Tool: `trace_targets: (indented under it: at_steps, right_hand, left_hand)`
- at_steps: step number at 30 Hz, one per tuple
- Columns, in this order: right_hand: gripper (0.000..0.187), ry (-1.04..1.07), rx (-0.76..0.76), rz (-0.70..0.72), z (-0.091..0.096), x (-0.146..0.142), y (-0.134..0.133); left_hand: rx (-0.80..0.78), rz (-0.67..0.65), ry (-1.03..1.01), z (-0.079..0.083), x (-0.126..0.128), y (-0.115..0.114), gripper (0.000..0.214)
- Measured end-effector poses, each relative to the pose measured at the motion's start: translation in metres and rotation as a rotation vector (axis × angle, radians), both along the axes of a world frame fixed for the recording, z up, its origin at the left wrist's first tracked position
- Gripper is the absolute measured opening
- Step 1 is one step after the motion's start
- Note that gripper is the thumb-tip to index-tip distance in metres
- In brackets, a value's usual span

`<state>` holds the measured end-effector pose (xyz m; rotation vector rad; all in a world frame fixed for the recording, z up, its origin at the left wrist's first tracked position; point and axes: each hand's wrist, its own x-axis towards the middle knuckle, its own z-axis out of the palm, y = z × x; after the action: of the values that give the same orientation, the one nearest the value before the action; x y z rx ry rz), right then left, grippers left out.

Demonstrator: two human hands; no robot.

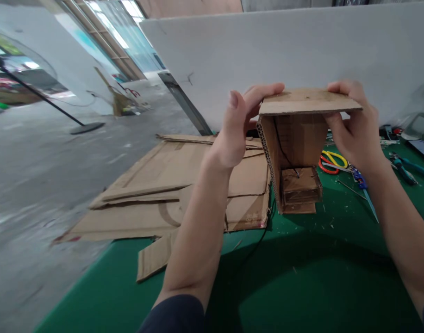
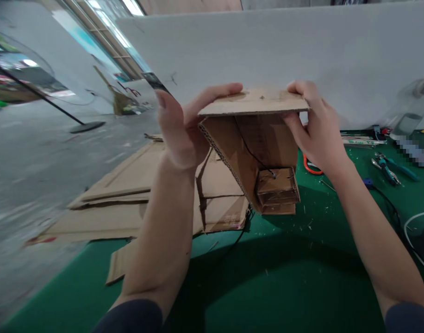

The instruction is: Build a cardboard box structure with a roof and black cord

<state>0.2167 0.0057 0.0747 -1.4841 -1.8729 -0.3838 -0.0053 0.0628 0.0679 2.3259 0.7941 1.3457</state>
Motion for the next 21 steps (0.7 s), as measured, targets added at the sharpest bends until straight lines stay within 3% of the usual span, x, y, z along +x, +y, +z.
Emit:
trace_targets:
  at_steps: [3, 9, 14, 21]
  right_hand:
    - [0.044, 0.074, 0.054, 0.112, -0.006, 0.005, 0.006]
    - [0.042, 0.405, 0.246, 0.459, -0.025, 0.012, 0.033]
    - [0.026, 0.573, 0.457, 0.319, -0.043, 0.003, 0.043]
    - [0.016, 0.323, 0.507, 0.156, -0.051, -0.018, 0.039]
  left_hand:
    - [-0.078, -0.217, -0.033, 0.000, -0.010, 0.008, 0.073]
    - [0.088, -0.222, 0.002, 0.002, -0.013, 0.016, 0.079]
    - [0.232, -0.148, 0.066, 0.010, -0.010, 0.004, 0.072]
    - [0.176, -0.087, 0.024, 0.011, -0.003, -0.004, 0.063]
